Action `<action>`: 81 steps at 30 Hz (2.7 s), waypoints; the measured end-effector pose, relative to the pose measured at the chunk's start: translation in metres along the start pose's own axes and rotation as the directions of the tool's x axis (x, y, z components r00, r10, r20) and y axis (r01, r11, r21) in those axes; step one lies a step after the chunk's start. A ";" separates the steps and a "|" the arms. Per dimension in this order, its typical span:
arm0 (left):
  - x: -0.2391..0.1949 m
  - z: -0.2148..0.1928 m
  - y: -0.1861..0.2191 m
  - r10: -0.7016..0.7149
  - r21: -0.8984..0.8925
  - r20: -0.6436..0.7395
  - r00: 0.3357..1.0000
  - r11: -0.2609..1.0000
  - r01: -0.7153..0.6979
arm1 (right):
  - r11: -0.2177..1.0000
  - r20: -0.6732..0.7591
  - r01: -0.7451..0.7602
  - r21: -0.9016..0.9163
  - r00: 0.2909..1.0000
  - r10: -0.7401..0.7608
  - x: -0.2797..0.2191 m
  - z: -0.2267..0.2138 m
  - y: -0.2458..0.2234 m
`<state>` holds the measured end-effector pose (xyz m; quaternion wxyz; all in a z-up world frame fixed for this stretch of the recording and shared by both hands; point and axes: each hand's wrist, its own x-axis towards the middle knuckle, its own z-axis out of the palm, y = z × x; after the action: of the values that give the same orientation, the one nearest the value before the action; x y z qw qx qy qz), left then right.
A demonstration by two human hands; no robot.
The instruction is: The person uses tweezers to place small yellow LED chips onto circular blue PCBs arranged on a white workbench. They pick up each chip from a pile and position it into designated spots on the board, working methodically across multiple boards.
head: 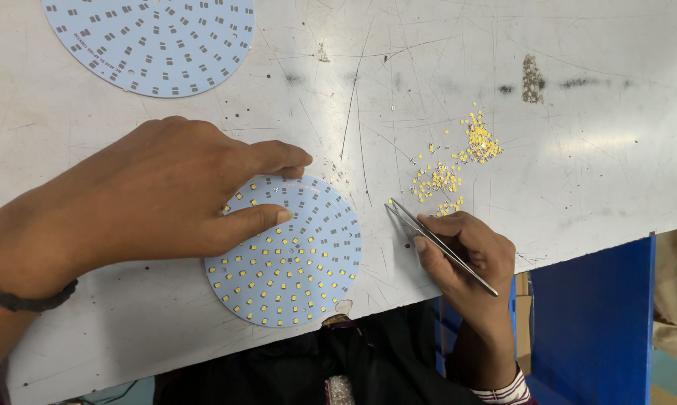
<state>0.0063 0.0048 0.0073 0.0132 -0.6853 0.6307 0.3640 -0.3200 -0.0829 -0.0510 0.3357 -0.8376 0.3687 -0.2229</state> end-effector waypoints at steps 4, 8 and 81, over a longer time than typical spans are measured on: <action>-0.001 0.000 0.000 0.023 -0.011 -0.017 1.000 1.000 -0.023 | 0.999 0.012 0.026 -0.018 1.000 -0.026 0.000 0.000 -0.001; -0.001 -0.002 0.001 0.061 -0.005 -0.051 0.997 0.998 -0.061 | 0.999 0.014 0.020 -0.030 1.000 -0.019 -0.006 -0.004 -0.010; 0.011 0.004 0.005 -0.138 0.252 0.106 0.985 0.962 0.107 | 0.998 -0.149 -0.025 -0.064 0.989 0.015 -0.039 -0.029 0.032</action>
<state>-0.0010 -0.0034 0.0007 0.1590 -0.6924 0.6252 0.3231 -0.3773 -0.0805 -0.0598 0.2818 -0.8256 0.4081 -0.2690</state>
